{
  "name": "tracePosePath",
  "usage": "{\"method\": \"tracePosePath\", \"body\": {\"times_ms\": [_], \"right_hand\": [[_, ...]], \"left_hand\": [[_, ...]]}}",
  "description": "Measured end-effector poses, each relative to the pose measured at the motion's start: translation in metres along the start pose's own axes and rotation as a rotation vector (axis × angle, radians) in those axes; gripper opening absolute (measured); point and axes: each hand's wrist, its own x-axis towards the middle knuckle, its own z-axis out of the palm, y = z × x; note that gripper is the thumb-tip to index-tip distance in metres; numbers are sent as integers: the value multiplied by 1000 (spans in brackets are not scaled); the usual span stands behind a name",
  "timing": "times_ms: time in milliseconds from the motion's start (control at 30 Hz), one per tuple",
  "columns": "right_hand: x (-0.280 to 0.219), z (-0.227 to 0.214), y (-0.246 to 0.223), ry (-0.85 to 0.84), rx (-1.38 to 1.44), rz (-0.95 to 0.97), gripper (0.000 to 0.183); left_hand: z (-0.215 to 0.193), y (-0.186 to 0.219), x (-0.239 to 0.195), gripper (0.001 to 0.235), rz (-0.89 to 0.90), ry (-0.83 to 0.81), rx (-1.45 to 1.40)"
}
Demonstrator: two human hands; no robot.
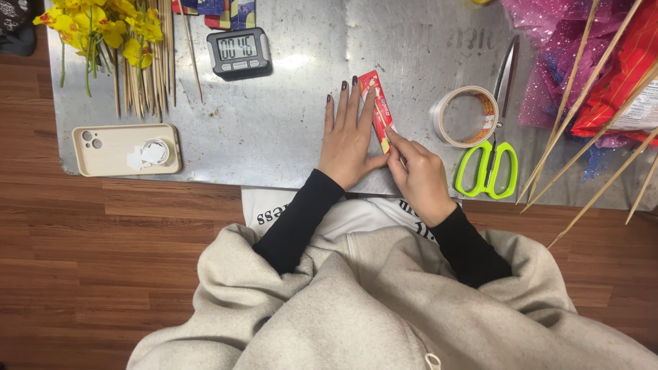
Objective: The person wraps a snack packet with a wooden stick using clear tape and scissors. They then wrap a second snack packet with a stick using yellow tape.
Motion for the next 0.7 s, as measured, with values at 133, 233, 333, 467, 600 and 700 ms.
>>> {"method": "tracePosePath", "body": {"times_ms": [133, 233, 333, 467, 600, 700], "right_hand": [[2, -6, -7, -14, -12, 10, 29], [-1, -10, -9, -27, -22, 25, 31], [-9, -13, -5, -42, -36, 72, 41], [-14, -15, -1, -21, -37, 57, 34], [-17, -10, 5, -5, -28, 56, 26], [-16, -8, 8, -25, -19, 65, 22]], "left_hand": [[0, -1, 0, 108, -3, -5, -2], [-1, -1, 0, 107, -8, -3, -7], [-4, 0, 0, 107, -5, 2, -13], [-4, 0, 0, 108, 7, 0, -17], [-3, -1, 1, 109, 13, -13, 5], [-1, -3, 2, 114, 15, -23, 20]]}}
